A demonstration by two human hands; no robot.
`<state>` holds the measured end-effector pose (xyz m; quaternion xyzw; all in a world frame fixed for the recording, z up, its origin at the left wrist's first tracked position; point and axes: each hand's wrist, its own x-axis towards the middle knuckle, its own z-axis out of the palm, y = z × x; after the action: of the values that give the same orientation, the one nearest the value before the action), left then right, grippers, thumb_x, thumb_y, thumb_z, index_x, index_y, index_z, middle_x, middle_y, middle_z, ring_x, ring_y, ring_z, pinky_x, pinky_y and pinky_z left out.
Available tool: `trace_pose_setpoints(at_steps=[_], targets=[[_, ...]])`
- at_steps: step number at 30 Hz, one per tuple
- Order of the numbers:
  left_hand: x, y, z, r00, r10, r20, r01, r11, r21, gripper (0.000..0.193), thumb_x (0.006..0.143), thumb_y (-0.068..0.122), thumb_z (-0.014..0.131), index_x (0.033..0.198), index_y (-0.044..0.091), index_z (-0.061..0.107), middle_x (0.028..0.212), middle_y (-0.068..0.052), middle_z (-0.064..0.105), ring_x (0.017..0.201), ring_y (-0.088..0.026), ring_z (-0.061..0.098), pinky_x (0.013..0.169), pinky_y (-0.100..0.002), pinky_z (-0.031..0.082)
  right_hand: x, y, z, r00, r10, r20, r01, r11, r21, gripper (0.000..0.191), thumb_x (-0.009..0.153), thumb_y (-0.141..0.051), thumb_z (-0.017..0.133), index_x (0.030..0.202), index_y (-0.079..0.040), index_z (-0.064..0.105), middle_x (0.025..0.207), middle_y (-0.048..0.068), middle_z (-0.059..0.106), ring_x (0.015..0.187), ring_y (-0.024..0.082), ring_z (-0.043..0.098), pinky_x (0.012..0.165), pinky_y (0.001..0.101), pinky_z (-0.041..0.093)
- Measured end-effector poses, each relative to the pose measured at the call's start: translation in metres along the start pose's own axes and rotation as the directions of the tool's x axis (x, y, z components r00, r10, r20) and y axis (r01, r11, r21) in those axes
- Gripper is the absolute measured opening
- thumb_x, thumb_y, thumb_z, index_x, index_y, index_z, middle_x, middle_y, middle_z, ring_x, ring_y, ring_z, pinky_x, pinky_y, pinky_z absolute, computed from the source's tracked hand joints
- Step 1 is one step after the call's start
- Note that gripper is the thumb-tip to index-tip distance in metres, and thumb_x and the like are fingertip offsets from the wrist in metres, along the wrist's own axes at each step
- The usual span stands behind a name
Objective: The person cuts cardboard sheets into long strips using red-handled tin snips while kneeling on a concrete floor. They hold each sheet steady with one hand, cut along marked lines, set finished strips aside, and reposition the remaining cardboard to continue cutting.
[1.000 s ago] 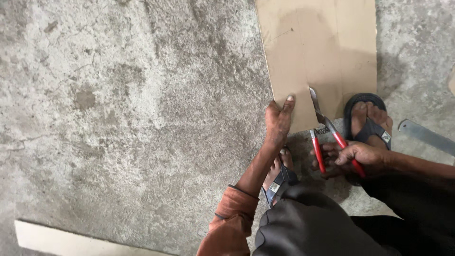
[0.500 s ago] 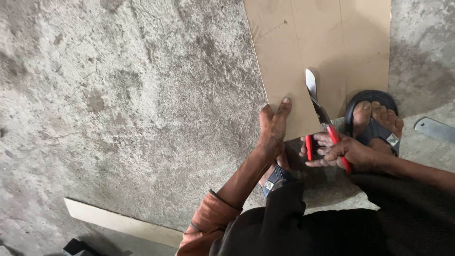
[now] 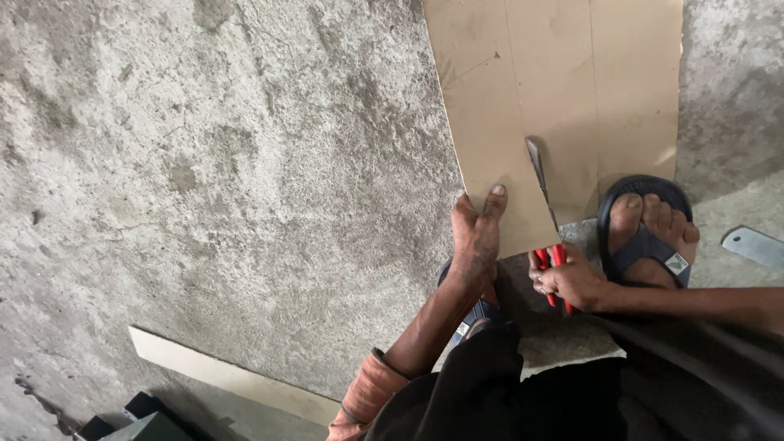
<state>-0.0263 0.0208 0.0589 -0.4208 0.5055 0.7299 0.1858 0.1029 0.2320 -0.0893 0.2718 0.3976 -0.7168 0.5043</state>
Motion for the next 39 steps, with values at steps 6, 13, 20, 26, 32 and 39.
trace_pose_setpoints(at_steps=[6, 13, 20, 26, 32, 39], targets=[[-0.010, 0.011, 0.000, 0.995, -0.104, 0.006, 0.104, 0.994, 0.030, 0.035, 0.100, 0.024, 0.062, 0.123, -0.001, 0.057, 0.103, -0.015, 0.069, 0.084, -0.024, 0.067, 0.070, -0.041, 0.056, -0.017, -0.062, 0.043, 0.988, -0.062, 0.144, 0.111, 0.924, -0.365, 0.036, 0.069, 0.003, 0.062, 0.104, 0.000, 0.069, 0.093, 0.013, 0.071, 0.087, 0.024, 0.067, 0.074, 0.0348, 0.058], [-0.014, 0.010, 0.005, 0.999, -0.007, 0.052, 0.008, 1.000, -0.026, 0.035, 0.100, 0.022, 0.064, 0.123, -0.005, 0.060, 0.105, -0.014, 0.071, 0.090, -0.020, 0.070, 0.074, -0.035, 0.060, -0.024, -0.059, 0.032, 0.998, 0.056, 0.027, -0.053, 0.993, -0.104, 0.031, 0.060, 0.010, 0.059, 0.090, 0.002, 0.059, 0.073, 0.012, 0.060, 0.064, 0.028, 0.062, 0.047, 0.0385, 0.048], [-0.021, 0.017, 0.005, 0.999, 0.003, 0.038, -0.003, 1.000, -0.016, 0.034, 0.101, 0.020, 0.064, 0.124, -0.004, 0.060, 0.107, -0.013, 0.071, 0.093, -0.019, 0.069, 0.078, -0.034, 0.058, -0.008, -0.043, 0.006, 0.988, 0.139, 0.063, -0.140, 0.990, 0.007, 0.035, 0.069, 0.011, 0.061, 0.102, -0.002, 0.061, 0.082, 0.011, 0.065, 0.072, 0.025, 0.065, 0.055, 0.0395, 0.053], [-0.024, 0.016, 0.008, 0.998, 0.035, 0.052, -0.036, 0.999, 0.019, 0.034, 0.098, 0.021, 0.064, 0.124, -0.001, 0.059, 0.107, -0.012, 0.071, 0.093, -0.019, 0.069, 0.080, -0.034, 0.058, -0.033, -0.079, 0.022, 0.985, 0.141, 0.097, -0.127, 0.983, -0.136, 0.055, 0.065, 0.010, 0.056, 0.119, 0.002, 0.060, 0.099, 0.016, 0.072, 0.084, 0.030, 0.071, 0.079, 0.0431, 0.061], [-0.018, 0.011, 0.003, 0.996, 0.072, 0.050, -0.074, 0.996, 0.047, 0.038, 0.099, 0.024, 0.066, 0.123, -0.005, 0.061, 0.108, -0.015, 0.072, 0.095, -0.020, 0.069, 0.081, -0.035, 0.058, -0.043, -0.106, 0.040, 0.983, 0.154, 0.098, -0.141, 0.982, -0.125, 0.081, 0.058, 0.012, 0.053, 0.137, -0.007, 0.054, 0.102, 0.007, 0.068, 0.093, 0.019, 0.072, 0.089, 0.0420, 0.061], [-0.022, 0.013, 0.005, 1.000, -0.025, 0.008, 0.025, 0.999, 0.027, 0.042, 0.098, 0.024, 0.067, 0.127, -0.004, 0.057, 0.112, -0.016, 0.071, 0.099, -0.021, 0.070, 0.084, -0.036, 0.060, -0.026, -0.116, 0.046, 0.991, 0.134, -0.025, -0.136, 0.980, -0.147, 0.064, 0.071, 0.004, 0.050, 0.134, -0.004, 0.055, 0.072, 0.013, 0.059, 0.069, 0.024, 0.073, 0.064, 0.0365, 0.050]])
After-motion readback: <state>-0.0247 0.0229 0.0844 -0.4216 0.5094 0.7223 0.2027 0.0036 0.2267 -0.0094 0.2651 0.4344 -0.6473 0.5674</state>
